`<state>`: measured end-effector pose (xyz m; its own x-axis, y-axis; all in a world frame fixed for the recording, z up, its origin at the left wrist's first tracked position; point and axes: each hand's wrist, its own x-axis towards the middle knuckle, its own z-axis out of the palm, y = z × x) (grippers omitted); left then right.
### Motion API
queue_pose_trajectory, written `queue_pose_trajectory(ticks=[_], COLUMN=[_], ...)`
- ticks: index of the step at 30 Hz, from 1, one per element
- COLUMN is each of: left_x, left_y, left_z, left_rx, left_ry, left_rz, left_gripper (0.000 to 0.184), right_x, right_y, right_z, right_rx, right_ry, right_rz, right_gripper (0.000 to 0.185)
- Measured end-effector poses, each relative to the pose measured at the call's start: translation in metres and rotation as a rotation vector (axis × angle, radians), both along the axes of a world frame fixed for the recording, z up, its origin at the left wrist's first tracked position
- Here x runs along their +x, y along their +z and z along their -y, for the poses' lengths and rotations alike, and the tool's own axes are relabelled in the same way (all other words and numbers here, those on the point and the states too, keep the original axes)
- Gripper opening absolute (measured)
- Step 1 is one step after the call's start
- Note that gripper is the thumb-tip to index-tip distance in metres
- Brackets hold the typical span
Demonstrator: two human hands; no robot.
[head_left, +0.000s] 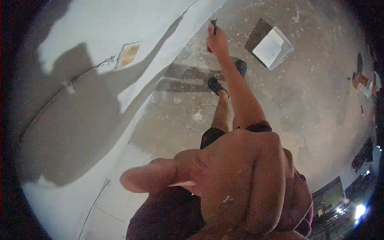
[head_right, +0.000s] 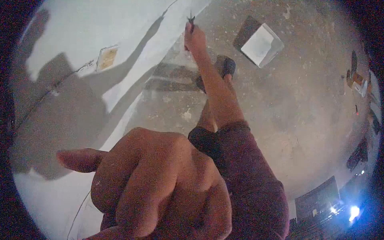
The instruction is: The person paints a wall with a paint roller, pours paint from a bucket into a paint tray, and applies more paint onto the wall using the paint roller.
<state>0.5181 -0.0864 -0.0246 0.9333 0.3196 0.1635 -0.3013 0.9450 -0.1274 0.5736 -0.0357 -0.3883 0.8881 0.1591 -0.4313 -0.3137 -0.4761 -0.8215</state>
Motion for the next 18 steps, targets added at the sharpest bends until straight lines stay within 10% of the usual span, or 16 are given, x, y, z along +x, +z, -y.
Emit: queue_pose_trajectory(ticks=[2, 4, 9, 18], left_x=[0.001, 0.004, 0.016, 0.044], left_y=[0.003, 0.005, 0.005, -0.026], left_z=[-0.002, -0.005, -0.005, 0.024], left_rx=[-0.012, -0.03, -0.078, -0.319], left_ry=[0.011, 0.024, 0.044, 0.395], left_rz=[0.003, 0.014, 0.013, 0.288], left_gripper=[0.066, 0.067, 0.07, 0.072], right_x=[0.011, -0.024, -0.12, 0.046], right_y=[0.013, -0.052, -0.011, -0.023], right_z=[0.0, -0.011, 0.0, 0.004], right_rx=[0.165, -0.002, 0.116, 0.228], right_ry=[-0.043, 0.065, 0.196, -0.013], right_rz=[-0.283, -0.066, 0.059, -0.164], right_gripper=[0.052, 0.049, 0.047, 0.054])
